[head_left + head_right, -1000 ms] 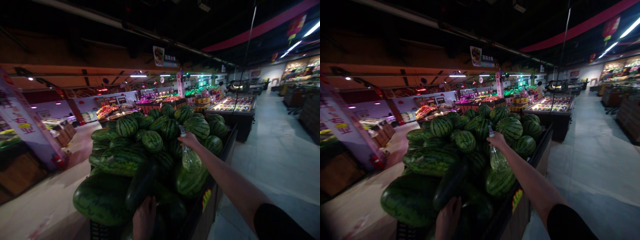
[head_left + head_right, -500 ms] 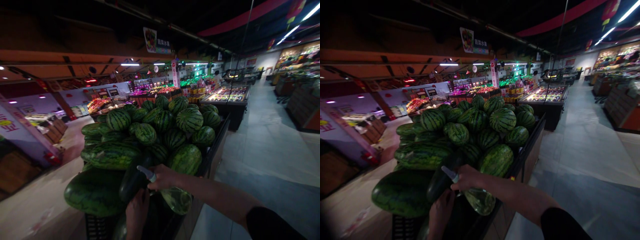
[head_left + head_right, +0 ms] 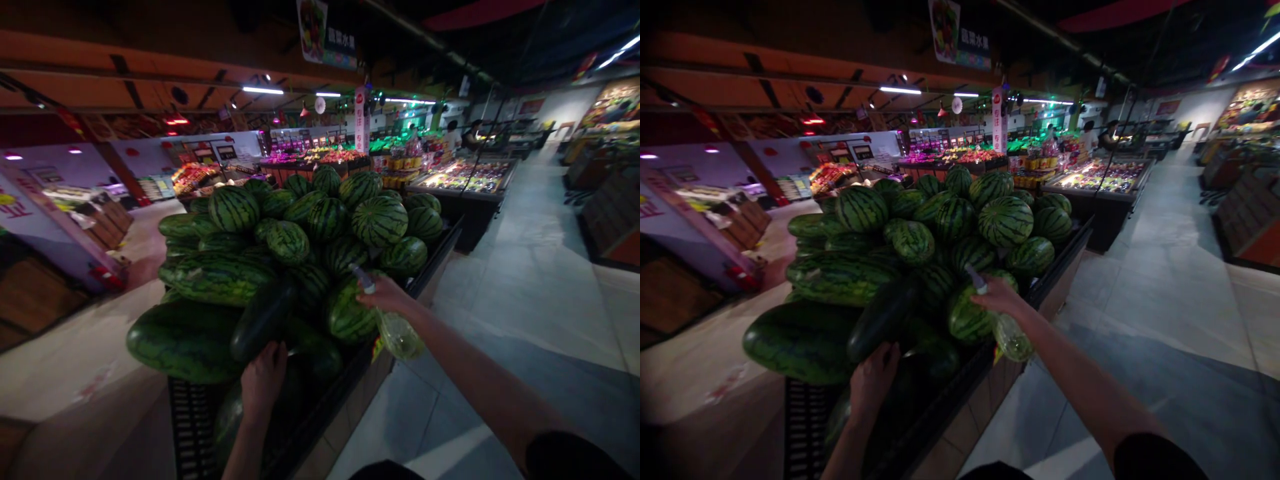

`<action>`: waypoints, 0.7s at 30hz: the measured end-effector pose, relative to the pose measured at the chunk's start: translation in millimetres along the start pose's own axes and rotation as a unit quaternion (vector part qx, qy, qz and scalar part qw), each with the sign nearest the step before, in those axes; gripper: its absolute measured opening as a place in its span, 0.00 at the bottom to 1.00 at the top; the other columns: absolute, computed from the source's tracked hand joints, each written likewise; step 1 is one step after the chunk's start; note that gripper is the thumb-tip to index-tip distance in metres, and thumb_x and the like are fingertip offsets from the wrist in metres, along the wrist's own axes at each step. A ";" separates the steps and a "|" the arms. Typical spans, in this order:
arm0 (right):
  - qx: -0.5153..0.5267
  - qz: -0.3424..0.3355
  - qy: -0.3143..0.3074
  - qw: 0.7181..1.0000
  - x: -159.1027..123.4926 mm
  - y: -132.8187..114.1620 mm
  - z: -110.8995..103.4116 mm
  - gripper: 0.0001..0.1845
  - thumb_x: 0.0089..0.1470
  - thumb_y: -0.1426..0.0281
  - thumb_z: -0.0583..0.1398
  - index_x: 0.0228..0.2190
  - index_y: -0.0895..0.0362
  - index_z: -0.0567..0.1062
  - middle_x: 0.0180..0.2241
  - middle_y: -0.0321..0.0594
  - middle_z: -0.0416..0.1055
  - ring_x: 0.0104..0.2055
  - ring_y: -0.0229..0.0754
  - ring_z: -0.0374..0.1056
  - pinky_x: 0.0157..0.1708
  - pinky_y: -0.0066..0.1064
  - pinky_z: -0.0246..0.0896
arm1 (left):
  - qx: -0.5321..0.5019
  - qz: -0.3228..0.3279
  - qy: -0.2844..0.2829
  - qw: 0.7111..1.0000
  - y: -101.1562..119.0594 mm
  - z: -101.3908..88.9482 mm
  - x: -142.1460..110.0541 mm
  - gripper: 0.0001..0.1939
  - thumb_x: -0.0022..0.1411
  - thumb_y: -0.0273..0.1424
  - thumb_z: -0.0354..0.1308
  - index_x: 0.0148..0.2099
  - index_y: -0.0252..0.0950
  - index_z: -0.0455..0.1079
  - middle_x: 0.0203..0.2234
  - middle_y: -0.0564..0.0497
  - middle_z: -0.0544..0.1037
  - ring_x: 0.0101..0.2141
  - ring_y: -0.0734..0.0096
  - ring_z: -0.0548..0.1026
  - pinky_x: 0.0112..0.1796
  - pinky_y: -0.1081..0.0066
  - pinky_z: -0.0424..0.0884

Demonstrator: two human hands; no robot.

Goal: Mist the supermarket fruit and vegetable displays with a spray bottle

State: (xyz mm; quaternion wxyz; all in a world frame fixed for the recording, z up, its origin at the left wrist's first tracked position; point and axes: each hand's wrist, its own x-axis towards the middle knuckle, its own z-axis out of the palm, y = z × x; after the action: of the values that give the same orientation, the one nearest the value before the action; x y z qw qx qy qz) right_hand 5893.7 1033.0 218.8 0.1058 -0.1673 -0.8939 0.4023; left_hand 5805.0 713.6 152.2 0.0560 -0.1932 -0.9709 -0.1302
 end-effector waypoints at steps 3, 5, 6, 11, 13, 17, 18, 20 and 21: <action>-0.008 -0.085 -0.104 0.991 -49.3 -20.9 51.8 0.16 0.41 0.65 0.68 0.36 0.54 0.78 0.33 0.33 0.77 0.36 0.43 0.73 0.38 0.28 0.65 | 0.014 -0.001 -0.001 1.000 0.3 0.0 -0.5 0.19 0.71 0.40 0.43 0.37 0.37 0.71 0.29 0.47 0.81 0.29 0.65 0.78 0.26 0.73 0.53; -0.011 -0.174 -0.192 0.966 -79.0 -34.9 86.0 0.21 0.44 0.62 0.66 0.42 0.53 0.77 0.39 0.35 0.77 0.42 0.45 0.73 0.42 0.30 0.65 | 0.022 -0.004 -0.001 1.000 0.3 0.8 -0.6 0.19 0.71 0.41 0.43 0.37 0.38 0.71 0.29 0.47 0.81 0.29 0.64 0.78 0.27 0.72 0.53; -0.011 -0.193 -0.214 0.958 -90.3 -39.0 99.7 0.22 0.45 0.61 0.65 0.44 0.53 0.77 0.41 0.36 0.77 0.44 0.46 0.72 0.43 0.30 0.65 | 0.026 -0.007 0.000 1.000 0.5 1.2 -0.5 0.19 0.71 0.41 0.43 0.37 0.38 0.71 0.29 0.47 0.81 0.29 0.64 0.79 0.27 0.72 0.53; 0.012 -0.183 -0.194 0.964 -102.8 -15.6 112.7 0.18 0.44 0.62 0.65 0.39 0.54 0.78 0.38 0.36 0.78 0.39 0.44 0.73 0.40 0.29 0.65 | 0.035 -0.014 0.001 0.999 2.7 1.5 0.8 0.19 0.70 0.41 0.44 0.37 0.38 0.71 0.30 0.46 0.81 0.29 0.64 0.79 0.26 0.73 0.55; 0.020 -0.125 -0.122 0.984 -93.9 11.2 90.6 0.13 0.43 0.65 0.65 0.35 0.54 0.77 0.33 0.35 0.77 0.36 0.43 0.72 0.37 0.28 0.64 | 0.041 -0.025 -0.002 0.999 3.7 1.0 0.9 0.19 0.70 0.41 0.43 0.39 0.38 0.72 0.30 0.46 0.81 0.29 0.63 0.79 0.26 0.72 0.57; 0.010 0.031 0.018 0.999 -76.3 76.1 20.1 0.08 0.47 0.68 0.61 0.32 0.56 0.73 0.25 0.35 0.74 0.29 0.41 0.71 0.30 0.27 0.62 | 0.060 -0.035 0.001 0.998 4.9 0.0 0.4 0.20 0.70 0.42 0.43 0.43 0.38 0.73 0.33 0.45 0.82 0.30 0.60 0.79 0.27 0.71 0.59; 0.010 0.058 0.048 0.997 -74.3 91.3 2.6 0.08 0.50 0.67 0.59 0.34 0.56 0.72 0.26 0.36 0.74 0.29 0.41 0.72 0.29 0.27 0.62 | 0.064 -0.035 0.003 0.997 5.5 -0.4 0.2 0.20 0.70 0.42 0.44 0.42 0.37 0.73 0.33 0.44 0.82 0.30 0.60 0.79 0.27 0.71 0.60; 0.010 0.104 0.098 0.990 -74.5 115.5 -24.8 0.08 0.54 0.66 0.57 0.36 0.56 0.70 0.26 0.37 0.74 0.29 0.42 0.73 0.30 0.28 0.63 | 0.070 -0.037 0.009 0.997 7.5 -1.8 -0.1 0.20 0.69 0.42 0.44 0.42 0.37 0.74 0.33 0.44 0.82 0.29 0.60 0.79 0.27 0.71 0.61; 0.011 0.117 0.114 0.987 -76.8 123.1 -32.9 0.09 0.54 0.66 0.56 0.37 0.56 0.70 0.27 0.38 0.74 0.30 0.43 0.73 0.30 0.29 0.63 | 0.073 -0.037 0.014 0.997 8.8 -2.7 -0.2 0.20 0.69 0.42 0.45 0.42 0.37 0.74 0.32 0.44 0.82 0.29 0.60 0.79 0.27 0.71 0.61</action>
State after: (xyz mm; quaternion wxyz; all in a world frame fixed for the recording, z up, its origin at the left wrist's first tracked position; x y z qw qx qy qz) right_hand 6001.4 1102.3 143.2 0.1611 -0.3142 -0.8460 0.3996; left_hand 5808.8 720.6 156.8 0.0785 -0.1510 -0.9834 -0.0633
